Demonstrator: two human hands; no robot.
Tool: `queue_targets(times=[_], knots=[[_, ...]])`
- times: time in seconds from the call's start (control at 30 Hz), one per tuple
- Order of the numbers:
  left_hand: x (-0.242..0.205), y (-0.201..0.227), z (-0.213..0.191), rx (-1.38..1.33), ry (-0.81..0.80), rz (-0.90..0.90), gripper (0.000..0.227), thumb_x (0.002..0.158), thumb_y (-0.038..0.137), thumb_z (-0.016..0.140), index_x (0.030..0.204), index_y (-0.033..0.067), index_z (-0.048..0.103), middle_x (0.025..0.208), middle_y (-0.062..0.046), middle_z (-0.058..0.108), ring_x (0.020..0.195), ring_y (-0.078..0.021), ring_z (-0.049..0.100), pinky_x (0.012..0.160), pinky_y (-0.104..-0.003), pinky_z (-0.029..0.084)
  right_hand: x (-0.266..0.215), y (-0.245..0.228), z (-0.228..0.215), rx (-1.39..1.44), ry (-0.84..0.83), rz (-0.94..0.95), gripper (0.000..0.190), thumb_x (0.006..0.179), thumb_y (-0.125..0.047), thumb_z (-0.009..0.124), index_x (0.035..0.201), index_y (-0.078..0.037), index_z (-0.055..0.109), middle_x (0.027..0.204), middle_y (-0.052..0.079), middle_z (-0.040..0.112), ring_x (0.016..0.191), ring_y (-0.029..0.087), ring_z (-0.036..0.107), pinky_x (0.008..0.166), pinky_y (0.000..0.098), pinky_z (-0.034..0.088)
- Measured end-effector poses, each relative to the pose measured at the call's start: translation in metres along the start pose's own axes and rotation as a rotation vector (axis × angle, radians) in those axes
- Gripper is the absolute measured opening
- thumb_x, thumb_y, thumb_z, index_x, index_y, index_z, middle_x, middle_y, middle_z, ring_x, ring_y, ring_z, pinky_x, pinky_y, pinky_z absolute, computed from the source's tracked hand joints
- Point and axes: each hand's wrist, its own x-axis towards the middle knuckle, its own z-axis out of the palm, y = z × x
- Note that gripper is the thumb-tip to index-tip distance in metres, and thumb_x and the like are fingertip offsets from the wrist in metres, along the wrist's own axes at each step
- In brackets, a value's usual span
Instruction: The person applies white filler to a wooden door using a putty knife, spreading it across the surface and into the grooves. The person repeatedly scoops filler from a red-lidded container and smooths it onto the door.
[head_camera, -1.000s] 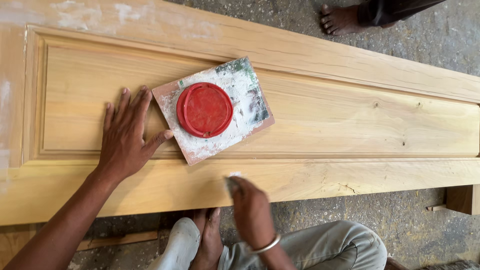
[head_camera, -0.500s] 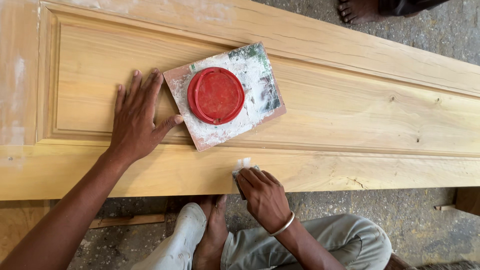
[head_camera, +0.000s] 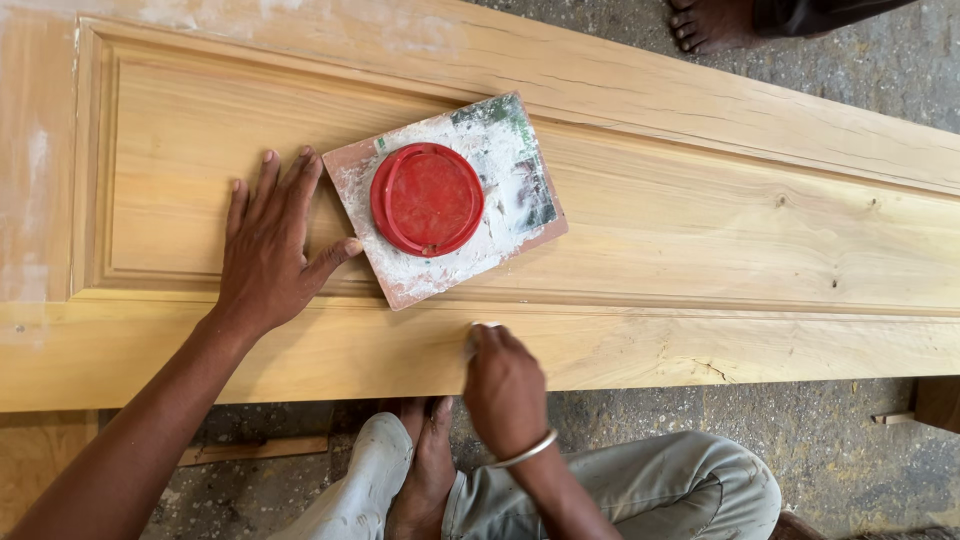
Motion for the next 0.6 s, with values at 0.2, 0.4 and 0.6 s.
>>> queue_targets(times=[0.2,0.4,0.6], knots=[[-0.001,0.009,-0.003,-0.007,0.008,0.000,0.097,0.094,0.069,0.049,0.162,0.0052,0.024,0.169,-0.015,0.027,0.158,-0.0395,0.016,0.123,-0.063,0.008,-0.018,-0.052,0.009,0.196,-0.234,0.030,0.020,0.086,0.000,0.054,0.102,0.004,0.067,0.090,0.024,0.071,0.078,0.040,0.070,0.071,0.0474,0.057],[0.002,0.005,-0.001,0.010,0.037,0.013,0.096,0.093,0.069,0.048,0.162,0.0068,0.025,0.169,-0.013,0.028,0.157,-0.0375,0.018,0.123,-0.061,0.009,0.034,0.014,-0.063,0.333,0.182,-0.086,0.026,0.093,0.001,0.057,0.114,-0.002,0.074,0.108,0.019,0.076,0.091,0.034,0.076,0.081,0.0409,0.062],[0.002,-0.001,0.002,0.039,0.034,0.016,0.097,0.092,0.071,0.046,0.162,0.0080,0.024,0.169,-0.013,0.027,0.157,-0.0372,0.017,0.123,-0.060,0.009,0.093,0.044,-0.106,0.090,0.172,-0.440,0.032,0.090,0.005,0.061,0.118,-0.005,0.074,0.115,0.012,0.075,0.102,0.028,0.072,0.088,0.0367,0.059]])
